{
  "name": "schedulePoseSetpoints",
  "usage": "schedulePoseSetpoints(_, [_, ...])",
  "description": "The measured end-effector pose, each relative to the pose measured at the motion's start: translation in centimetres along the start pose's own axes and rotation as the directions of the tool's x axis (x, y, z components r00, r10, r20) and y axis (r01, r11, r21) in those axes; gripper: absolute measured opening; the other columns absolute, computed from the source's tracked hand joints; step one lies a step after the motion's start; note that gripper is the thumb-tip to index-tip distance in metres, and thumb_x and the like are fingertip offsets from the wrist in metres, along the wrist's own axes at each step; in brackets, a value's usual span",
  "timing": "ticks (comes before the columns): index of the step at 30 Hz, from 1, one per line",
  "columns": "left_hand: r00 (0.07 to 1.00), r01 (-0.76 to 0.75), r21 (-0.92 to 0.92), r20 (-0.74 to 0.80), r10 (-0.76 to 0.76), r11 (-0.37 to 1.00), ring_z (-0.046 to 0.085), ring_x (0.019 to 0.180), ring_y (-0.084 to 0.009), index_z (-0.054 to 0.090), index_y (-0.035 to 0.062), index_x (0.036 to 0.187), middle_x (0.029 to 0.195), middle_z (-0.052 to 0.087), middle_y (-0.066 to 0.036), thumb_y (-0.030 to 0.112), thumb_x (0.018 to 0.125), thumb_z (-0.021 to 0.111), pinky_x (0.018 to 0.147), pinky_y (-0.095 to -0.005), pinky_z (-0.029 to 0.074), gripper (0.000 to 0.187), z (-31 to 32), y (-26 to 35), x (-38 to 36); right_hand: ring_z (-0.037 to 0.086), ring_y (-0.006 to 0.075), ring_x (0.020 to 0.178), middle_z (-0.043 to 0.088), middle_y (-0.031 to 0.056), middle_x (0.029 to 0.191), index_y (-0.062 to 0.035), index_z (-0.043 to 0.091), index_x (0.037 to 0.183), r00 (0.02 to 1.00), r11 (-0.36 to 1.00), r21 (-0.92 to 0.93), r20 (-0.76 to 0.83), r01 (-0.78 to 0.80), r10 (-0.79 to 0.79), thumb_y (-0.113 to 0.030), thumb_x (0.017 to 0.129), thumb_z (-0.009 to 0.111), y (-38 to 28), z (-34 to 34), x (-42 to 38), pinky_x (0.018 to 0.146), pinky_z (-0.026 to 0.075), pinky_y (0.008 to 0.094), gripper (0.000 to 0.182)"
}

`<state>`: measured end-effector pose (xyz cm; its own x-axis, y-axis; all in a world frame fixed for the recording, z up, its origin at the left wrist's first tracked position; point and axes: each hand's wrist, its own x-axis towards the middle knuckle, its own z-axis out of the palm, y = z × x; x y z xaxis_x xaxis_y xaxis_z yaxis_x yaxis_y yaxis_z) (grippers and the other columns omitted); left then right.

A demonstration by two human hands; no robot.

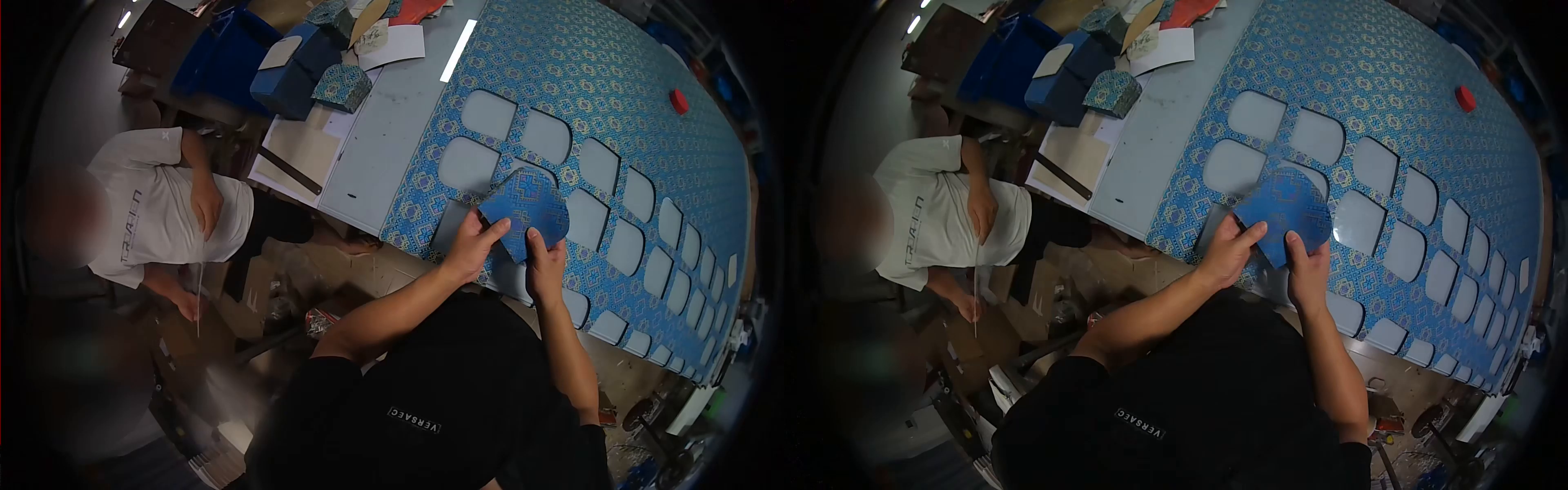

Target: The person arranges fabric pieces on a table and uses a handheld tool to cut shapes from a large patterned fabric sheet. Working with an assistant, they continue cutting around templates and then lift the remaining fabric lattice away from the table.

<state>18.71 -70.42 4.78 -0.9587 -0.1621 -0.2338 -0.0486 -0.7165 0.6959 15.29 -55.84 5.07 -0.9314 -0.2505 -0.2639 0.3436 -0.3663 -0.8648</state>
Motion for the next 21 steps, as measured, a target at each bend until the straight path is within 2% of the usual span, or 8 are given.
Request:
schedulePoseSetpoints(3, [0.999,-0.011,-0.013,0.051,0.012,1.000,0.057,0.110,-0.0170,0.044,0.0014,0.130,0.122,0.058,-0.007,0.009,0.091,0.065,0.094,-0.0332,0.050,0.044,-1.1,2.3,1.1,0.060,0.0163,0.104,0.059,0.0092,0.123,-0.0014,0.048,0.127,0.997,0.987,-0.146,0.018,-0.072,0.076,-0.013,0.095,0.062,0.2,0.5,0.6,0.088,0.047,0.0290,0.037])
schedulePoseSetpoints(5, [0.998,0.017,0.053,-0.053,-0.015,0.998,0.058,0.110,-0.0176,0.045,0.0018,0.129,0.121,0.058,-0.008,0.007,0.091,0.065,0.094,-0.0357,0.051,0.043,-2.8,4.1,1.9,0.060,0.0159,0.104,0.057,0.0095,0.126,-0.0016,0.047,0.129,0.992,0.967,-0.226,0.036,-0.114,0.125,-0.012,0.095,0.061,0.2,0.6,0.5,0.086,0.047,0.0286,0.038])
schedulePoseSetpoints(7, [0.986,-0.095,0.140,-0.121,0.113,0.986,0.061,0.105,-0.0192,0.049,0.0022,0.125,0.117,0.060,-0.010,0.007,0.090,0.066,0.087,-0.0354,0.054,0.040,-5.6,7.2,4.4,0.060,0.0145,0.101,0.055,0.0103,0.129,-0.0015,0.044,0.132,0.990,0.916,-0.382,0.121,0.118,-0.077,-0.011,0.096,0.061,-0.3,0.4,0.1,0.084,0.047,0.0280,0.041])
schedulePoseSetpoints(13, [0.807,-0.412,0.295,-0.321,0.496,0.862,0.062,0.104,-0.0241,0.051,0.0006,0.124,0.118,0.060,-0.013,0.007,0.090,0.065,0.084,-0.0385,0.056,0.038,-14.6,23.9,13.5,0.054,0.0092,0.079,0.060,0.0038,0.091,-0.0010,0.049,0.128,0.940,0.703,-0.700,-0.146,0.122,-0.308,-0.006,0.096,0.056,1.4,-9.4,-1.6,0.072,0.045,0.0240,0.034])
schedulePoseSetpoints(16, [0.755,-0.512,0.220,-0.346,0.557,0.831,0.061,0.106,-0.0266,0.050,0.0007,0.126,0.120,0.059,-0.013,0.007,0.090,0.065,0.086,-0.0421,0.053,0.040,-18.5,29.8,16.8,0.054,0.0095,0.080,0.059,0.0049,0.094,0.0002,0.054,0.120,0.907,0.687,-0.711,-0.177,0.152,-0.383,-0.004,0.095,0.055,4.2,-12.7,-1.8,0.073,0.045,0.0238,0.025])
schedulePoseSetpoints(18, [0.755,-0.511,0.223,-0.344,0.558,0.830,0.062,0.103,-0.0265,0.054,0.0010,0.122,0.118,0.061,-0.013,0.011,0.088,0.069,0.081,-0.0412,0.053,0.039,-22.8,31.0,19.3,0.054,0.0098,0.079,0.058,0.0052,0.094,0.0006,0.055,0.116,0.867,0.635,-0.741,-0.150,0.219,-0.475,-0.003,0.095,0.054,5.0,-13.0,-1.5,0.073,0.045,0.0238,0.022])
schedulePoseSetpoints(20, [0.648,-0.007,0.319,-0.720,0.247,0.948,0.064,0.095,-0.0255,0.059,0.0020,0.115,0.109,0.064,-0.013,0.015,0.084,0.073,0.076,-0.0394,0.053,0.036,-29.3,29.8,21.6,0.053,0.0101,0.078,0.057,0.0052,0.095,0.0011,0.056,0.111,0.870,0.624,-0.743,-0.118,0.243,-0.479,-0.002,0.094,0.053,4.7,-12.4,-2.0,0.072,0.045,0.0235,0.017])
schedulePoseSetpoints(21, [0.681,-0.083,0.298,-0.680,0.273,0.951,0.065,0.087,-0.0248,0.061,0.0024,0.108,0.100,0.066,-0.012,0.016,0.081,0.076,0.072,-0.0385,0.052,0.033,-29.8,29.2,21.3,0.053,0.0101,0.078,0.057,0.0052,0.095,0.0011,0.056,0.111,0.872,0.624,-0.745,-0.122,0.235,-0.474,-0.002,0.094,0.053,4.8,-12.5,-2.1,0.072,0.045,0.0235,0.017])
